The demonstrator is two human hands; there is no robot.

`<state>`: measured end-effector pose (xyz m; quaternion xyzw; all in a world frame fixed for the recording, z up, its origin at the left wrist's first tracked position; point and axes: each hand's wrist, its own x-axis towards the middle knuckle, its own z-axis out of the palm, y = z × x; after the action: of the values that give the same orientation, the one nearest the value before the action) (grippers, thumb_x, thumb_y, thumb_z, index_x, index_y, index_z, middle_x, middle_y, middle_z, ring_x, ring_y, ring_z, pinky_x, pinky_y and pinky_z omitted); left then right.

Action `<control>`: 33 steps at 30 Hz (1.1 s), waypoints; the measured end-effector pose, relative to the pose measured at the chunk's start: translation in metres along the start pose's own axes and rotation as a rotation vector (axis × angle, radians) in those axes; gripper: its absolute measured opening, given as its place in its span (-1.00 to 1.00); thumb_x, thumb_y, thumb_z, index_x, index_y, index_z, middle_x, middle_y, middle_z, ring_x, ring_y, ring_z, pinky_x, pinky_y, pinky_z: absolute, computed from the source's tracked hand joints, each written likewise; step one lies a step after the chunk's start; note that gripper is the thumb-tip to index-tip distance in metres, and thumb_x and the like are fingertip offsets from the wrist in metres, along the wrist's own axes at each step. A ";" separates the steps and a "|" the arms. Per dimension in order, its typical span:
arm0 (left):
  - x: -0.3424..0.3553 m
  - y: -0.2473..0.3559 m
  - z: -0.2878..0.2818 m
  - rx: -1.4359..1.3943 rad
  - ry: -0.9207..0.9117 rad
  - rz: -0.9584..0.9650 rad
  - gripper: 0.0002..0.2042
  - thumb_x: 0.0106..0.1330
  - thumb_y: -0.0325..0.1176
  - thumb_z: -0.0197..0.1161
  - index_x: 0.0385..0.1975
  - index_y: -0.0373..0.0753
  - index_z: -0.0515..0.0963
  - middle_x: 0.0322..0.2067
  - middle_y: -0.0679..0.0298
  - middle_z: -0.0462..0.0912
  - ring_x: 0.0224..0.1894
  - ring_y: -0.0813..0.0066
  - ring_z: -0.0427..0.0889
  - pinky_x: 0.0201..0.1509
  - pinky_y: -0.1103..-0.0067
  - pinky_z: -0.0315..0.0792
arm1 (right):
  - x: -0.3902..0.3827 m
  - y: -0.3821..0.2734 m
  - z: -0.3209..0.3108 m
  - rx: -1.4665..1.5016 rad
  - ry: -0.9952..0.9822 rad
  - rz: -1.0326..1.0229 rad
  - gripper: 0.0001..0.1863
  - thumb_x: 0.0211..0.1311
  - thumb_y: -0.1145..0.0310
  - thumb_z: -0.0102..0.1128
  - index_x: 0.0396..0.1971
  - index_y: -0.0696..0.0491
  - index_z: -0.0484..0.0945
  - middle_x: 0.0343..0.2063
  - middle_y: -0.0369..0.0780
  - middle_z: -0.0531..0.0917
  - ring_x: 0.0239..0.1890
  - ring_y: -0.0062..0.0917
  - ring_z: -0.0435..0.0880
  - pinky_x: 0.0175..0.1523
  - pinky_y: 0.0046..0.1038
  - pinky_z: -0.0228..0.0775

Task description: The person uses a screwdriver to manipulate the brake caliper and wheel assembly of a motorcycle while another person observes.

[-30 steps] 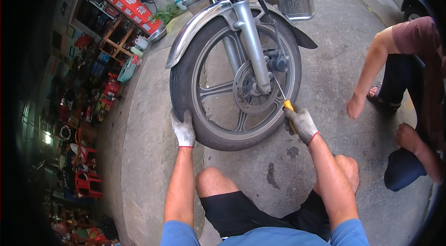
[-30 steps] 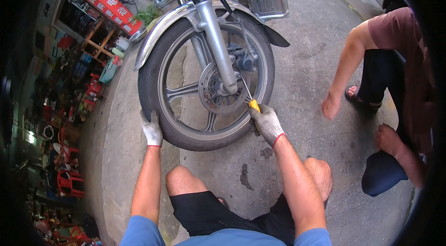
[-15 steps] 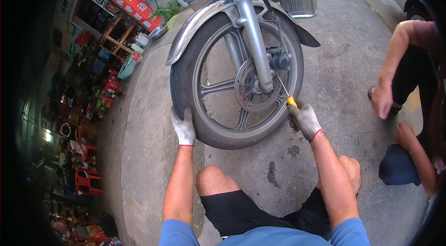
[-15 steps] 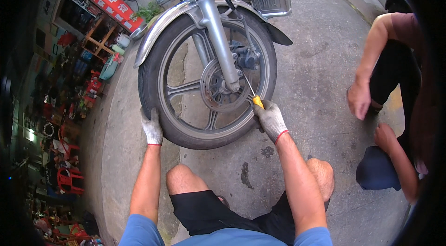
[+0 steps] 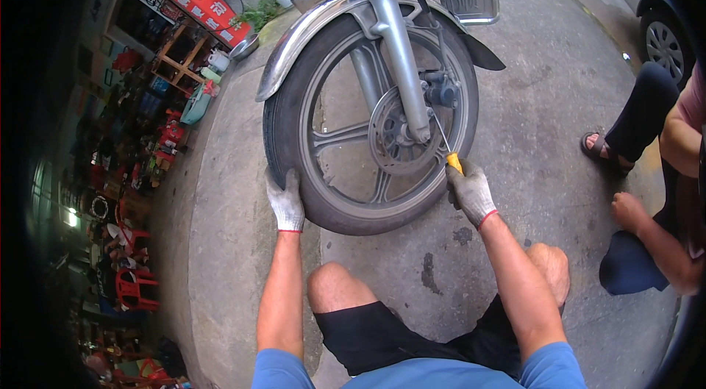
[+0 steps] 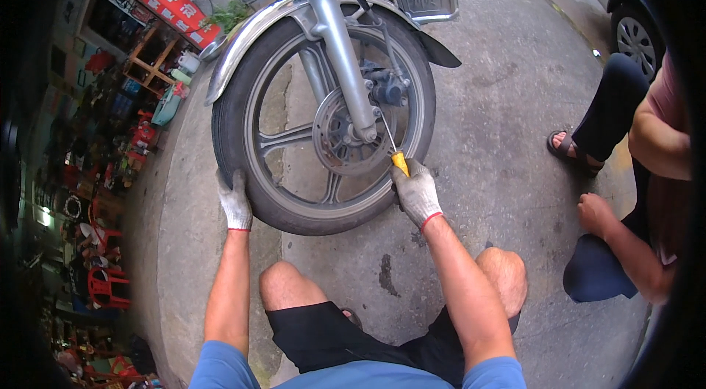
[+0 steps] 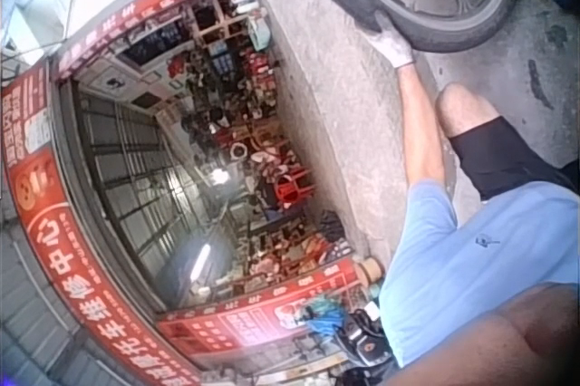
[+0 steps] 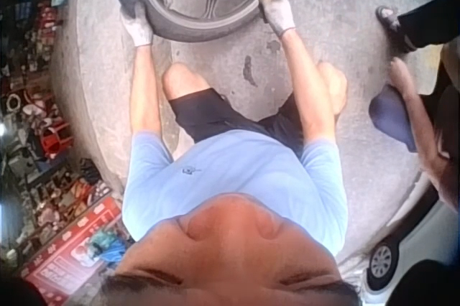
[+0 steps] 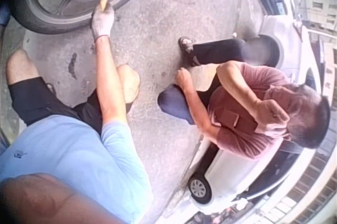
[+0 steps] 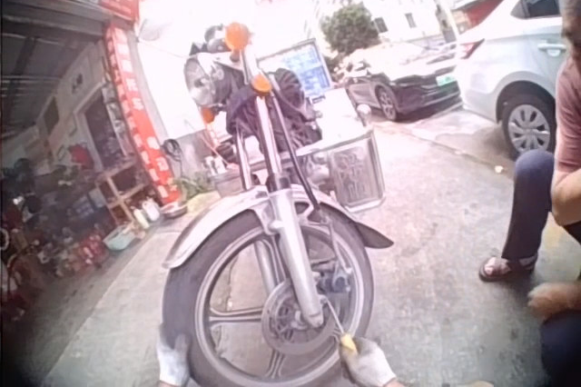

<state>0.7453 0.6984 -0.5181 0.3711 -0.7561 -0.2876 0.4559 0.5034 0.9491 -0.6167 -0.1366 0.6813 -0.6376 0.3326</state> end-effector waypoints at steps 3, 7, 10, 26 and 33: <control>-0.002 0.007 0.003 -0.006 0.002 0.007 -0.51 0.28 -0.33 0.20 0.15 -0.45 0.31 0.00 -0.02 0.55 0.02 0.23 0.52 0.16 0.44 0.33 | 0.008 0.023 0.007 -0.081 0.125 -0.164 -0.67 0.21 0.25 0.15 -0.20 0.23 0.54 -0.36 0.11 0.62 -0.21 0.00 0.62 -0.16 -0.20 0.43; 0.000 0.005 0.002 0.020 0.042 0.028 -0.52 0.28 -0.32 0.20 0.14 -0.46 0.33 0.01 -0.03 0.54 0.03 0.22 0.51 0.17 0.44 0.32 | -0.002 0.021 0.025 -0.181 0.263 -0.300 -0.70 0.22 0.27 0.12 -0.20 0.20 0.54 -0.37 0.13 0.61 -0.22 0.03 0.61 -0.18 -0.16 0.43; 0.001 0.003 0.002 0.066 0.030 0.043 -0.51 0.28 -0.31 0.20 0.14 -0.45 0.33 0.00 -0.04 0.55 0.03 0.21 0.51 0.17 0.44 0.31 | -0.005 0.020 0.025 -0.182 0.257 -0.302 -0.71 0.22 0.28 0.12 -0.20 0.20 0.53 -0.38 0.13 0.61 -0.22 0.03 0.60 -0.19 -0.15 0.43; 0.004 -0.002 0.002 0.123 0.071 0.044 -0.50 0.29 -0.27 0.21 0.14 -0.44 0.33 0.01 -0.03 0.54 0.04 0.20 0.50 0.17 0.44 0.30 | 0.008 0.026 0.018 -0.090 0.095 -0.115 -0.70 0.20 0.26 0.14 -0.22 0.19 0.52 -0.37 0.14 0.61 -0.22 0.04 0.60 -0.19 -0.15 0.43; 0.003 0.010 0.005 0.042 0.034 0.030 -0.52 0.30 -0.29 0.20 0.14 -0.43 0.34 0.00 0.00 0.55 0.02 0.23 0.51 0.17 0.45 0.31 | -0.001 0.026 0.032 -0.202 0.300 -0.356 -0.71 0.21 0.29 0.14 -0.18 0.19 0.51 -0.38 0.14 0.61 -0.22 0.04 0.61 -0.19 -0.11 0.43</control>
<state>0.7373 0.7017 -0.5112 0.3738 -0.7597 -0.2585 0.4650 0.5306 0.9289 -0.6406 -0.1908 0.7486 -0.6279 0.0947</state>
